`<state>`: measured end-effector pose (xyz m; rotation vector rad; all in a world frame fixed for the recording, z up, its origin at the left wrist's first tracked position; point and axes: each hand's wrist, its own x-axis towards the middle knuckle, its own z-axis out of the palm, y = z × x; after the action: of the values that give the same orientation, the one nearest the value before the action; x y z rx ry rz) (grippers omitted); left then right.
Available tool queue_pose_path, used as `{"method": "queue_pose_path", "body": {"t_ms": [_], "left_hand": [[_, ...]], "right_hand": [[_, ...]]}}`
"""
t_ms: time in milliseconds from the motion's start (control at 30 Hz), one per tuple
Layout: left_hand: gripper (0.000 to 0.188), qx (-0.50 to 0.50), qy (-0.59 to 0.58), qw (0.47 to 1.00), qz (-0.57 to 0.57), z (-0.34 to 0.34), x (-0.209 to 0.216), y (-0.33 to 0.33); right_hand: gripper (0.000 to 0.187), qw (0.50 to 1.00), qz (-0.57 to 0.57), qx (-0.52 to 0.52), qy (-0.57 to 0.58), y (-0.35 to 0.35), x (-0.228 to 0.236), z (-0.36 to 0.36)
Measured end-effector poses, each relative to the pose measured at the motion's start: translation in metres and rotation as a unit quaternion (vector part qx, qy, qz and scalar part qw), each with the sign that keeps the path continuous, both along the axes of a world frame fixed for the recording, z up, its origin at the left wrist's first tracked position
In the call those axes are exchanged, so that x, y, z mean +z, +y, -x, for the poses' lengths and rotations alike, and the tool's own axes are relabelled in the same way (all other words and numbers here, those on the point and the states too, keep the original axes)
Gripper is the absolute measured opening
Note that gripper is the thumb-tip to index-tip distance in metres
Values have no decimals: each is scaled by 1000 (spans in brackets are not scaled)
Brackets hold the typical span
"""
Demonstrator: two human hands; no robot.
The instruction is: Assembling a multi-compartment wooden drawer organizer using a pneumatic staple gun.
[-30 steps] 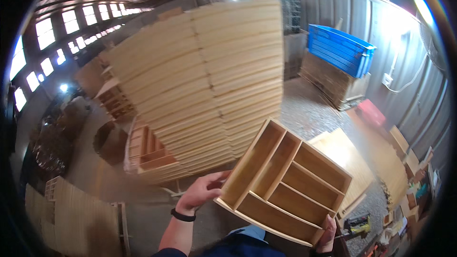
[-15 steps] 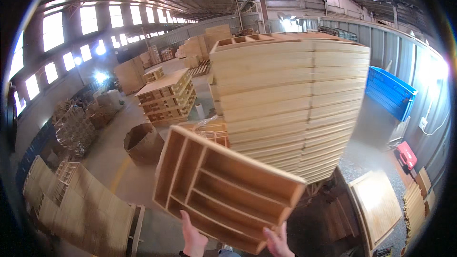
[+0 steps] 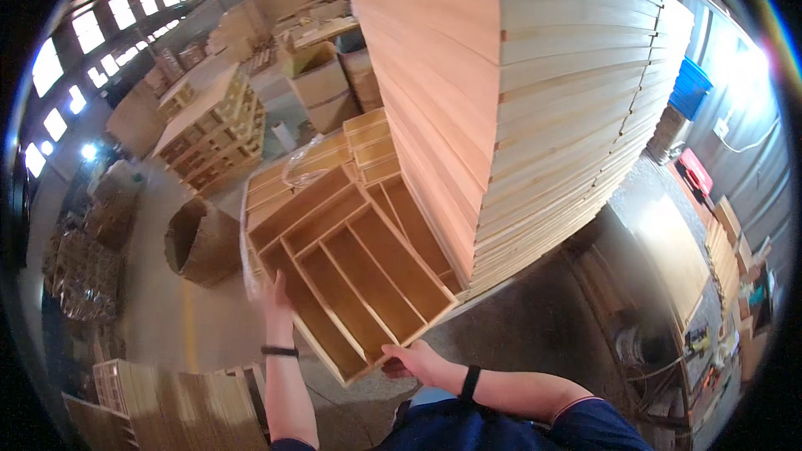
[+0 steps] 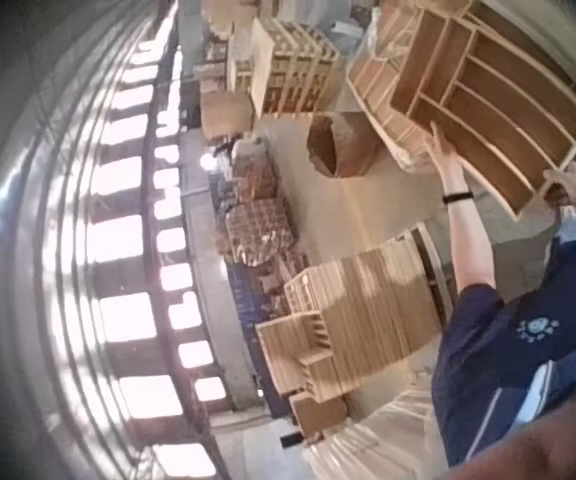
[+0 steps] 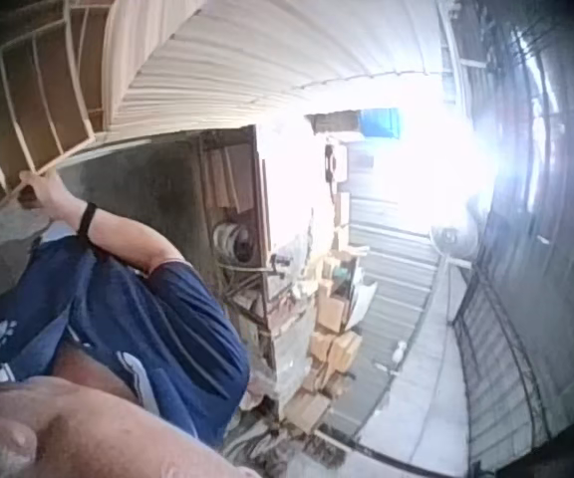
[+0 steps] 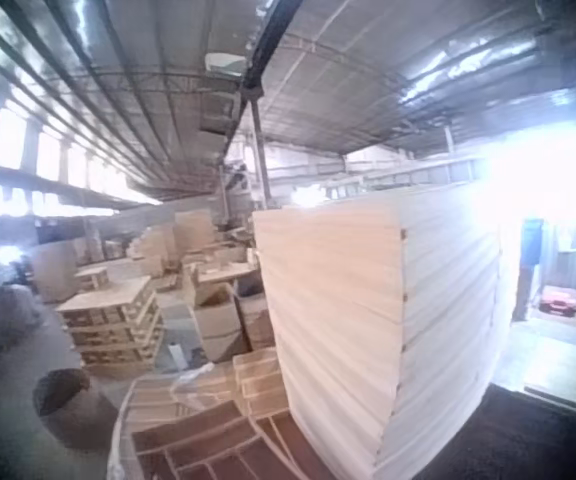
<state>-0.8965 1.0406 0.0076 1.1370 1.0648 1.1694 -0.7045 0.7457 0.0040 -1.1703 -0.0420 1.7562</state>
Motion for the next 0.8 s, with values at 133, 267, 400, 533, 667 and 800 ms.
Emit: {"method": "queue_pose_path", "body": {"t_ms": [133,267,400,533,667,800], "left_hand": [[40,-130,52,990,19,-55,-31,82],[43,-133,146,976,94,-97,-60,115],[49,-86,297,947,86,-116,-85,129],[53,-41,363,928,69,-119,-101,132],[50,-52,320,945,47,-106,-112,132],[46,-81,329,940,23,-153,-88,98]], "right_hand": [[26,996,22,-92,6,44,-16,-8],[30,988,71,-131,27,67,-18,-21],[30,987,110,-121,-2,71,-20,-31],[44,991,94,-81,-55,71,-21,-38],[49,992,110,-36,-54,69,-27,-38],[49,985,145,-76,-61,63,-34,-53]]}}
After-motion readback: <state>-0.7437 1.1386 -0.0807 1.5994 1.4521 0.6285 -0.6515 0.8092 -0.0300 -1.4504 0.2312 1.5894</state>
